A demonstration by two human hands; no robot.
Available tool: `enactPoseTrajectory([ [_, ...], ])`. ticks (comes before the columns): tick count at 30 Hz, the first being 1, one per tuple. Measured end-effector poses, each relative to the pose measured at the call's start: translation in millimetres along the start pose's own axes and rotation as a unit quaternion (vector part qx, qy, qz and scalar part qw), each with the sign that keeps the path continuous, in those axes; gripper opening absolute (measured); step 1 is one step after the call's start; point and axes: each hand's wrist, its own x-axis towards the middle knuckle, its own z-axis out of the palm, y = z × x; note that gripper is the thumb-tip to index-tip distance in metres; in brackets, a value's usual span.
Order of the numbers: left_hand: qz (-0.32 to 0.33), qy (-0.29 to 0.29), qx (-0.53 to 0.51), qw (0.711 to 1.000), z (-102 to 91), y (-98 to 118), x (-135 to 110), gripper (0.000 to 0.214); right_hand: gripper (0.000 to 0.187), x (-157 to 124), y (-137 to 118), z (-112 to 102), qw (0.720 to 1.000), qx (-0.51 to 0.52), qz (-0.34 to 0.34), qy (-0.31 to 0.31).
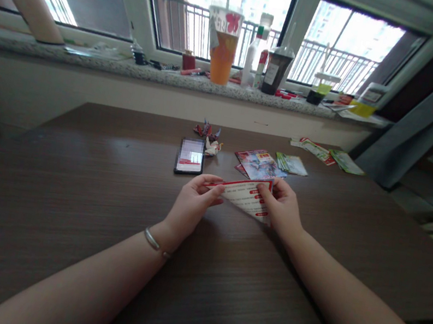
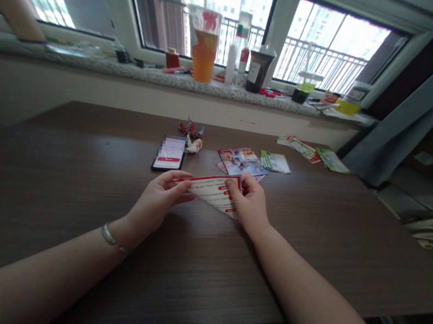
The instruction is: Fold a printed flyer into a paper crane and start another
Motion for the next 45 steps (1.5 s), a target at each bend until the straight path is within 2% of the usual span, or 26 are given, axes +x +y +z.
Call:
enactPoseTrajectory([
  [8, -0.011, 0.021, -0.018, 1.000, -0.4, -5.5, 2.7, 0.034, 0.023, -1.5, -7.2, 2.7, 0.999, 0.018, 0.028, 0.010],
  [23, 0.049, 0.004, 0.049, 0.998, -3.5, -5.5, 2.7, 0.036, 0.027, -1.3, -4.4, 1.9, 0.999, 0.016, 0.024, 0.015],
  [27, 0.042, 0.010, 0.037, 0.998, -6.5, -8.8, 4.9, 0.041, 0.028, -0.9, -0.3, 0.3, 0.999, 0.023, 0.030, 0.022],
  [33, 0.006, 0.024, -0.006, 1.000, -7.3, -9.6, 6.0, 0.036, 0.026, 1.3, 4.2, -1.1, 0.998, 0.036, 0.037, 0.025],
  [45, 0.033, 0.027, 0.032, 0.999, -10.7, -12.7, 9.1, 0.036, 0.028, 2.5, 5.9, -2.0, 0.998, 0.036, 0.041, 0.018],
])
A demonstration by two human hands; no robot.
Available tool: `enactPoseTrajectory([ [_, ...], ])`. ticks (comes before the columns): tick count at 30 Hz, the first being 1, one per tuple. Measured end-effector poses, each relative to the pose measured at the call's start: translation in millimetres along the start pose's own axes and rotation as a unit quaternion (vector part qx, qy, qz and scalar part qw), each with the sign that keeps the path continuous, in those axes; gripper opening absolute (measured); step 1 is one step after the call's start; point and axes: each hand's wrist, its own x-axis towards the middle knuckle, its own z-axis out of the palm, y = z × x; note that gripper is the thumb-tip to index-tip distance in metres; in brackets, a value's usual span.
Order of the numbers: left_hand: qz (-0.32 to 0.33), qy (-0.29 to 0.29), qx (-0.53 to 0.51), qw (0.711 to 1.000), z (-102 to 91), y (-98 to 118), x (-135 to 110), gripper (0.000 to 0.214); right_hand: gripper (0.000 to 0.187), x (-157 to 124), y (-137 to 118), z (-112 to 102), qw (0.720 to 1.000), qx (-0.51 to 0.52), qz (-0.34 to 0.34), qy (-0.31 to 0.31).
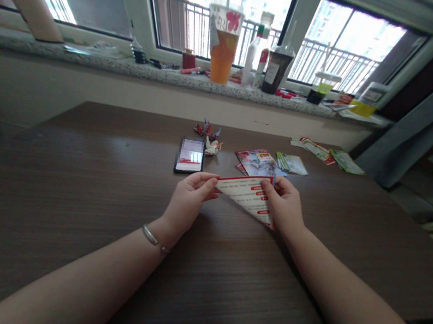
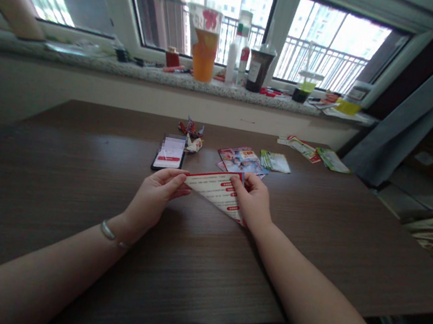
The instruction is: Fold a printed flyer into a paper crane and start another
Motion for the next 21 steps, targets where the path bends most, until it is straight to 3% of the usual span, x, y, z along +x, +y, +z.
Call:
enactPoseTrajectory([
  [6, 0.033, -0.013, 0.021, 0.999, 1.0, 5.7, -2.0, 0.028, 0.030, 1.1, 2.7, -0.6, 1.000, 0.001, 0.006, -0.005],
  [9, 0.068, -0.027, 0.088, 0.993, -0.7, 5.9, -1.1, 0.017, 0.029, 0.9, 4.2, -1.5, 1.000, -0.027, -0.003, -0.011],
  [16, 0.142, -0.047, 0.236, 0.960, -2.7, 7.6, -1.9, 0.013, 0.029, -0.5, 2.2, -1.5, 0.998, -0.049, -0.009, -0.038],
  [21, 0.203, -0.078, 0.351, 0.911, -2.9, 10.9, -4.9, 0.008, 0.026, -2.9, -3.7, -0.1, 0.996, -0.070, -0.017, -0.060],
])
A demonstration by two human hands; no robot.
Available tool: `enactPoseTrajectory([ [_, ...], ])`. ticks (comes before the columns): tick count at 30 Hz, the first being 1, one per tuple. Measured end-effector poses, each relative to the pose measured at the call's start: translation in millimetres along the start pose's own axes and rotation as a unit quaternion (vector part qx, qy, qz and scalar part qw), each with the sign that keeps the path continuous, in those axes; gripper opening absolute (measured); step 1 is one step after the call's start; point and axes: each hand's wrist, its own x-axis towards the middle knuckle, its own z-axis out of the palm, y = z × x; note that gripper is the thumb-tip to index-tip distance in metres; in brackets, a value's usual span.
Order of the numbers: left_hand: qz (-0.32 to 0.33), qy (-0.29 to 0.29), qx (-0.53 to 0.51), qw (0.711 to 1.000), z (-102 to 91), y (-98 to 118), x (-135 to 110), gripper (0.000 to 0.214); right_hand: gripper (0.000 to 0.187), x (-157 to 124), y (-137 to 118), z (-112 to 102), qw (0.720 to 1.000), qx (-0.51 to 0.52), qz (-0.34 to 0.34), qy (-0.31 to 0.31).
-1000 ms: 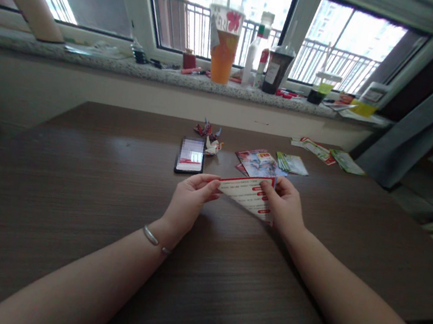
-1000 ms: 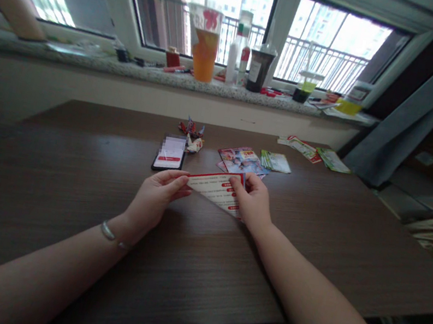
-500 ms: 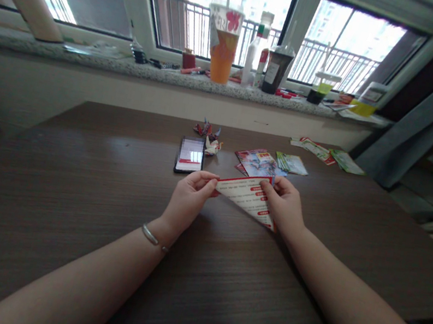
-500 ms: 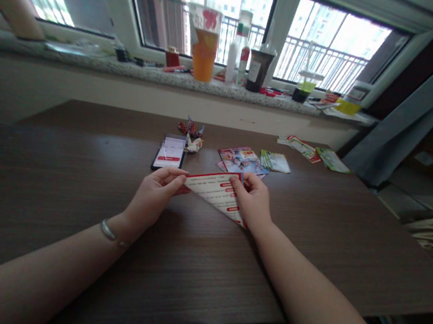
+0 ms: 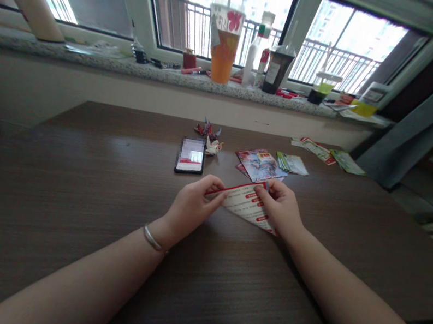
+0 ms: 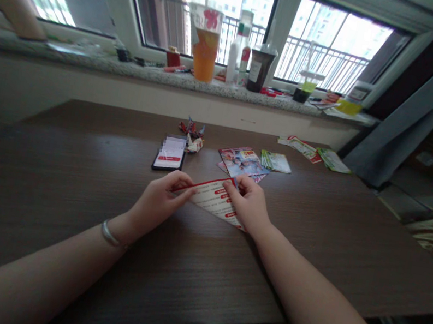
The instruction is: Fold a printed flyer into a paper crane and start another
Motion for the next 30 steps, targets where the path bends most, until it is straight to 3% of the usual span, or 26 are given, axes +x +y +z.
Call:
enactPoseTrajectory([
  [8, -0.008, -0.054, 0.010, 0.998, 3.5, 1.3, -4.1, 0.013, 0.022, 2.2, 3.7, -2.0, 0.995, -0.072, -0.039, -0.050],
  [13, -0.081, -0.062, -0.123, 0.987, 8.4, 3.4, -3.6, 0.011, 0.022, 2.4, 3.5, -3.2, 0.987, -0.142, -0.064, -0.044],
  [23, -0.136, -0.038, -0.189, 0.972, 11.4, -3.7, 0.8, 0.013, 0.024, 4.6, 2.2, -4.0, 0.988, -0.151, -0.027, -0.035],
  [30, -0.148, -0.048, -0.160, 0.975, 12.6, -7.3, 1.7, 0.015, 0.019, 6.7, 2.6, -5.3, 0.978, -0.202, -0.024, -0.038],
])
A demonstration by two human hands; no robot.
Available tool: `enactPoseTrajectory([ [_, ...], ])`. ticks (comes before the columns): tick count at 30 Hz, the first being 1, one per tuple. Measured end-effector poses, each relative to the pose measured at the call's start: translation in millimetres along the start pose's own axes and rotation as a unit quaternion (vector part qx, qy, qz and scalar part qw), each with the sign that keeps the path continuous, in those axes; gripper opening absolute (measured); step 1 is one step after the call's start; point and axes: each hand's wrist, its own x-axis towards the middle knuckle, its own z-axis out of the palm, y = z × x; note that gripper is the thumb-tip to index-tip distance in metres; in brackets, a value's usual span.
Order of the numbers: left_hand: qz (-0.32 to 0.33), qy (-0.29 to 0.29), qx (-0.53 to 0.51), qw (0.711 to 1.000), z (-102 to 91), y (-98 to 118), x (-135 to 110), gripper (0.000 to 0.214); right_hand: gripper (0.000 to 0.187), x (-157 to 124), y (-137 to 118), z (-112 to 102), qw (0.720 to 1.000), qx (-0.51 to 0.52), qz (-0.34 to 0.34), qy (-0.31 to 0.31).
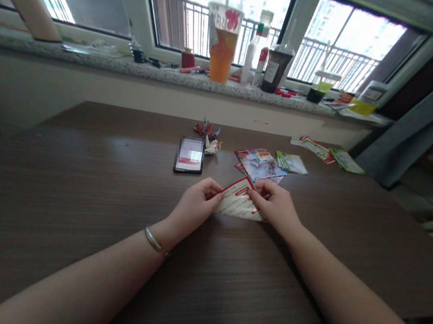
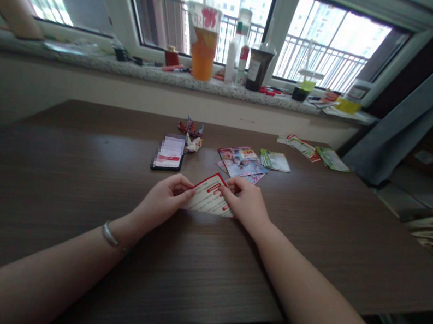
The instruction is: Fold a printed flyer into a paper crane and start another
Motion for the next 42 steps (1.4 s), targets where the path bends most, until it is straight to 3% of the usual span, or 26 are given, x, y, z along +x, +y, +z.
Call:
enactPoseTrajectory([
  [5, -0.011, 0.000, 0.059, 0.998, -2.9, -0.1, 1.0, 0.015, 0.020, 2.8, 6.6, 2.0, 0.999, -0.032, -0.025, 0.005],
  [15, 0.008, -0.015, 0.173, 0.985, -5.7, -3.1, 1.0, 0.012, 0.018, 7.4, 13.8, 12.0, 0.999, 0.013, 0.035, -0.033],
  [26, 0.032, -0.018, 0.209, 0.977, -7.0, -1.7, 1.0, 0.017, 0.015, 9.2, 15.1, 16.2, 0.998, 0.003, 0.037, -0.050],
  [32, 0.043, -0.033, 0.221, 0.974, -8.9, -4.4, 2.6, 0.017, 0.014, 10.3, 13.5, 16.8, 0.997, -0.057, 0.020, -0.056],
  [36, 0.079, -0.042, 0.270, 0.959, -9.5, -5.9, 6.1, 0.019, 0.014, 12.5, 16.6, 17.2, 0.992, -0.108, 0.000, -0.058],
  [42, 0.151, -0.051, 0.382, 0.910, -7.8, -9.0, 6.9, 0.023, 0.012, 14.9, 18.4, 15.4, 0.982, -0.173, -0.035, -0.064],
])
